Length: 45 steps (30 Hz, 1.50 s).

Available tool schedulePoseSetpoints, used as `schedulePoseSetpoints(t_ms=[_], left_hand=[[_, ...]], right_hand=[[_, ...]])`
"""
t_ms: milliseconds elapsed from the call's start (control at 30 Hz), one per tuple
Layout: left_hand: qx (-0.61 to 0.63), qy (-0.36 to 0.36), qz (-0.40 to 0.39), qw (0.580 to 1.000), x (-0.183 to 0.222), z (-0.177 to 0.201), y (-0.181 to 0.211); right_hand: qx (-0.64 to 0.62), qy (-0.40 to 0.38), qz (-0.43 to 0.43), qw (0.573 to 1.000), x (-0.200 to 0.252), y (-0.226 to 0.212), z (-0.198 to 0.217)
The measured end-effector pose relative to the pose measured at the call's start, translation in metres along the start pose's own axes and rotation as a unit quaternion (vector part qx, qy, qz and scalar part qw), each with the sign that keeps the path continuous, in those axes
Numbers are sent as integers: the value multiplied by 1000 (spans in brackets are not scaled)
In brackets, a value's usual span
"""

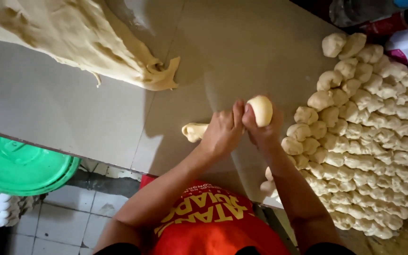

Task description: Cutting dough into strips and pinching off small pieces to form uniform dough balls on a workbench.

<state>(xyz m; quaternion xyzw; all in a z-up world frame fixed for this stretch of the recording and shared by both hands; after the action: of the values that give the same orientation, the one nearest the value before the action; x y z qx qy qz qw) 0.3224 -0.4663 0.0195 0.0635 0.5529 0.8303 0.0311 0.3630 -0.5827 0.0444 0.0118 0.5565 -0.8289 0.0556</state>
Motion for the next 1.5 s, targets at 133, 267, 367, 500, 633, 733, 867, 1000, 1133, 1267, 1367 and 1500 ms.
schedulePoseSetpoints(t_ms=[133, 267, 367, 500, 633, 733, 867, 1000, 1133, 1267, 1367, 1500], left_hand=[[70, 76, -103, 989, 37, -33, 1], [-124, 53, -165, 977, 19, -36, -8], [-206, 20, -252, 945, 10, -42, 32], [-285, -6, -204, 937, 24, -13, 37], [-284, -13, -41, 958, 44, -5, -20], [-302, 39, -70, 950, 47, 1, -33], [-331, 67, -101, 936, 42, 1, -34], [-287, 122, -143, 939, 33, 9, -32], [-25, 12, 85, 996, 19, 14, -72], [201, -34, 182, 962, 8, 16, -42], [200, 3, 168, 965, 0, 6, -45], [210, -7, 193, 958, -4, 16, -7]], right_hand=[[252, 42, 22, 967, -64, 32, 22], [492, -75, -126, 858, -78, 34, 2], [601, -58, 145, 784, -56, 80, -10], [418, 31, 47, 907, -73, 105, 74], [500, 191, 52, 843, -102, 132, 149], [539, 179, -45, 822, -116, 75, 125], [569, -67, -9, 819, -104, 53, 40], [462, -16, -108, 880, -115, 73, 68], [108, -228, -15, 967, -31, 17, -4], [-218, -232, -205, 926, 10, 39, -13], [-140, -247, -137, 949, 4, 12, -8], [104, -154, 66, 980, 0, -59, -8]])
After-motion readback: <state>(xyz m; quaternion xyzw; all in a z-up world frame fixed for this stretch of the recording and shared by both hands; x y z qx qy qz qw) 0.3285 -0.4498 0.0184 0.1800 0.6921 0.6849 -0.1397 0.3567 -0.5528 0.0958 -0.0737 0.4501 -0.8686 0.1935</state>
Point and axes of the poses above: each hand's wrist, its own x-axis away from the middle knuckle, its own z-axis out of the back of the hand, y = z × x, the point moved 10 cm from there along -x, towards the middle knuckle, and after that the axes turned 10 degrees about -z, right-handed, at the moved point
